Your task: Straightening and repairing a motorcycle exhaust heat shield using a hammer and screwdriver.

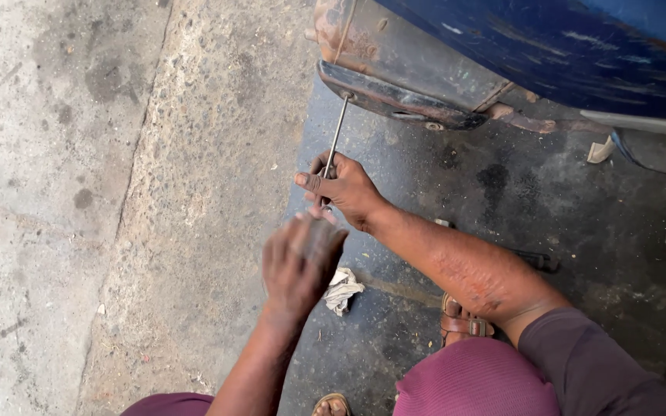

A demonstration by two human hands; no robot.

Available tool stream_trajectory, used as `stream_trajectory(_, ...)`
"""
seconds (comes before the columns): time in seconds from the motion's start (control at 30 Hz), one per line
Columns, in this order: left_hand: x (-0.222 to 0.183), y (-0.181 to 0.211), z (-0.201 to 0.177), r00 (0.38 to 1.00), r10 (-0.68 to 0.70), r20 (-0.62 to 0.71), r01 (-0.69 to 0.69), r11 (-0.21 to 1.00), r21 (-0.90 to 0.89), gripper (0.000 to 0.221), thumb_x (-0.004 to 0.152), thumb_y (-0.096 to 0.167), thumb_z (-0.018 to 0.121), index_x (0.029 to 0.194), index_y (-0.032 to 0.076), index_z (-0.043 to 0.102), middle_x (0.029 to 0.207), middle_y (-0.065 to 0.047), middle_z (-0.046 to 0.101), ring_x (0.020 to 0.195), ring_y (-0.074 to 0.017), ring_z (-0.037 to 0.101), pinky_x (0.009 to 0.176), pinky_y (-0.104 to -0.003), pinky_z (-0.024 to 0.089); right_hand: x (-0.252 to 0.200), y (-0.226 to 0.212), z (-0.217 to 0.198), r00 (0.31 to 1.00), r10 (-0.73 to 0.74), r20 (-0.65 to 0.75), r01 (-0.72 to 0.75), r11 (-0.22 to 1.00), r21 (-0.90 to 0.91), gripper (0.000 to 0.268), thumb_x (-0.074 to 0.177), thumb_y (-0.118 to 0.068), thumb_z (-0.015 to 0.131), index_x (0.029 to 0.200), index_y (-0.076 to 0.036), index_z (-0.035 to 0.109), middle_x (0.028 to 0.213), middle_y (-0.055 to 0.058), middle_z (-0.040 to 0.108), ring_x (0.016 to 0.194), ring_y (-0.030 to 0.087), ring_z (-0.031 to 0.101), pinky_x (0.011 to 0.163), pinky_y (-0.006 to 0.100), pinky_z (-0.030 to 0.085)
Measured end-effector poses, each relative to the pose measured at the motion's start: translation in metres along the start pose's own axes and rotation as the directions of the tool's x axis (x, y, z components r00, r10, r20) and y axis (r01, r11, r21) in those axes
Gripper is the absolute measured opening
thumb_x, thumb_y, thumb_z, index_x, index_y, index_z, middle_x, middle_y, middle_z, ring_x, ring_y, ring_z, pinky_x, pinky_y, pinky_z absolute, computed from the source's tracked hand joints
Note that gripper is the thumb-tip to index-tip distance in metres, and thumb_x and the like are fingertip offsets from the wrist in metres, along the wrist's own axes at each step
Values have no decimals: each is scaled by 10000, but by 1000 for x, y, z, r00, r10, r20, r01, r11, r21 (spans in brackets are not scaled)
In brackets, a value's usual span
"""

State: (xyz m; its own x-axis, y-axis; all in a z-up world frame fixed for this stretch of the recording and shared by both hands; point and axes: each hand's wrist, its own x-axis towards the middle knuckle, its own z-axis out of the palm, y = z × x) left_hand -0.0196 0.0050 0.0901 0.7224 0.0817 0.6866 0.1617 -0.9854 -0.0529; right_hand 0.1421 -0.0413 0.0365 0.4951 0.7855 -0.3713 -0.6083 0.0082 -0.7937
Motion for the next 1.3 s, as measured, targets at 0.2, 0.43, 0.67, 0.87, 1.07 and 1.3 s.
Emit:
stream_trajectory(0.2,-7,-2,32,757,-564,328,640,741,-203,389,988,443,657,1018,65,744,832,-66,711,725,-207,686,646,-368,543,16,33,-19,991,-99,90,98,995,7,334,930,-268,812,1044,-50,586,885,62,618,774,152,633,673,304,545)
stream_trajectory(0.43,-44,-4,58,99,-706,702,904,-231,-359,609,1087,521,409,925,15,707,702,-43,708,608,-174,681,608,-352,532,-11,-15,-5,927,-38,373,-111,923,369,468,928,-111,601,1384,-52,510,1282,118,674,1150,167,696,972,331,573)
stream_trajectory(0.67,-37,10,37,454,-809,373,807,196,-557,358,1079,355,562,1119,1,601,940,-142,674,790,-250,656,700,-393,531,13,28,-29,953,-110,284,22,955,297,494,975,-56,691,1427,19,507,1157,178,699,1018,214,691,918,361,556)
stream_trajectory(0.87,2,2,9,971,-236,32,237,971,-31,467,850,165,793,1274,43,643,1216,-115,681,1060,-299,686,857,-429,562,12,25,-24,991,-66,117,41,978,202,419,868,-89,797,1204,-44,552,934,118,738,851,184,696,812,353,568)
stream_trajectory(1.07,3,7,20,923,-379,69,385,912,-140,533,846,342,861,1193,-9,661,1053,-121,716,879,-259,697,730,-379,562,8,25,-28,989,-73,132,58,992,112,337,898,-132,799,1170,-31,627,935,86,737,847,141,658,817,307,538)
stream_trajectory(1.3,-21,-1,61,451,-727,518,891,337,-303,530,1069,503,445,924,110,770,681,-29,720,604,-168,692,629,-325,540,5,18,-25,961,-107,256,54,977,205,331,975,-169,715,1240,-4,605,1050,82,691,937,164,659,871,341,539)
